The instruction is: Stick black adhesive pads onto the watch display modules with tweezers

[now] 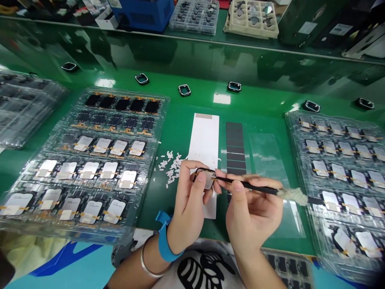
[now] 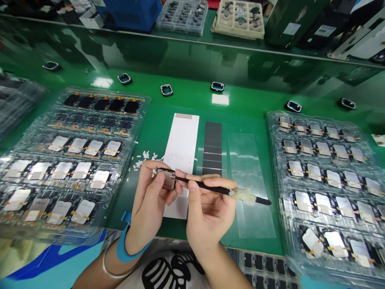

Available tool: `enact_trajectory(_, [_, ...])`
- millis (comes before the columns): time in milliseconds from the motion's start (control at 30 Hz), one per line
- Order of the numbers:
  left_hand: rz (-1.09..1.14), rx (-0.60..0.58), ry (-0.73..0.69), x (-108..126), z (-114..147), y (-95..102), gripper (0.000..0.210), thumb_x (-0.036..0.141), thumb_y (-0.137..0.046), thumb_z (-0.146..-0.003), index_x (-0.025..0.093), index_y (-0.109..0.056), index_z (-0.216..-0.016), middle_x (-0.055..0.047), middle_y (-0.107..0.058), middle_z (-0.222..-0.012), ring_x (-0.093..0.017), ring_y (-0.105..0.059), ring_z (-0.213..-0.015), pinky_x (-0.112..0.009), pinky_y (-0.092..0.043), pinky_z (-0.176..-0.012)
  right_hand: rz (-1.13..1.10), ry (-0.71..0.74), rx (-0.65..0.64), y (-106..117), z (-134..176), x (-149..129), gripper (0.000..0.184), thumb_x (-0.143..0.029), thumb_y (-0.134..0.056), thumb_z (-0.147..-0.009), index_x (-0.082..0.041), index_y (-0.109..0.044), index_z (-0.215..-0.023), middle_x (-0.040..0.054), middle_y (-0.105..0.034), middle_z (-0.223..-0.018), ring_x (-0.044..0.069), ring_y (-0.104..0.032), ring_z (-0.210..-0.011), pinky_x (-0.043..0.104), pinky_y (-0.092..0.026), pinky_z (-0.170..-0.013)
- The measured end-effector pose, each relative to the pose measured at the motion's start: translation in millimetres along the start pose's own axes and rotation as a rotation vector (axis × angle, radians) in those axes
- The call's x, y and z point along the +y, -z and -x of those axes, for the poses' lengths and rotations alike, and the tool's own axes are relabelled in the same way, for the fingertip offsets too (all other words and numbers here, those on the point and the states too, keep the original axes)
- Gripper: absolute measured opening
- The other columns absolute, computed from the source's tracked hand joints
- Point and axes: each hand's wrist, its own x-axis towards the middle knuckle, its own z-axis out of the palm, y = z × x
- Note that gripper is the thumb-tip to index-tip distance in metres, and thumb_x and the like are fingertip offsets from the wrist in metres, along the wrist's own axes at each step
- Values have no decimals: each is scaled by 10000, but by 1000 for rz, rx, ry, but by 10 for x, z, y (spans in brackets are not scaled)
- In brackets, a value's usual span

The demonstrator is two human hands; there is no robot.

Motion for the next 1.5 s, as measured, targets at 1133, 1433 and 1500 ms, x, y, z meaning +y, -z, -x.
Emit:
enact_trajectory(1133, [-167, -11, -44, 0, 14, 30, 151, 328, -588, -982, 236, -478, -932, 42, -609, -726, -84, -559, -606, -181, -446, -570, -59, -149, -21, 59, 2, -12, 177, -126, -654, -885, -245, -556, -971, -13, -726, -887, 166, -771, -834, 243, -674, -675])
enact_trajectory(1433, [-246, -92, -59, -15, -7, 57, 154, 294, -562, -996, 243, -446, -910, 68, -529, -637, -75, -502, -554, -166, -388, -518, -182, -91, 160, 366, -489, -343, 101, -126, -619, -900, -226, -622, -890, -53, -732, -828, 126, -754, -843, 231, -629, -750])
enact_trajectory(1500, [-326, -239, 13, 3, 48, 50, 122, 285, -527, -1010, 245, -455, -921, 44, -578, -666, -87, -509, -562, -178, -394, -508, -241, -107, 181, 568, -689, -572, 245, -155, -494, -982, -225, -655, -811, -92, -714, -834, 46, -716, -948, 147, -548, -868])
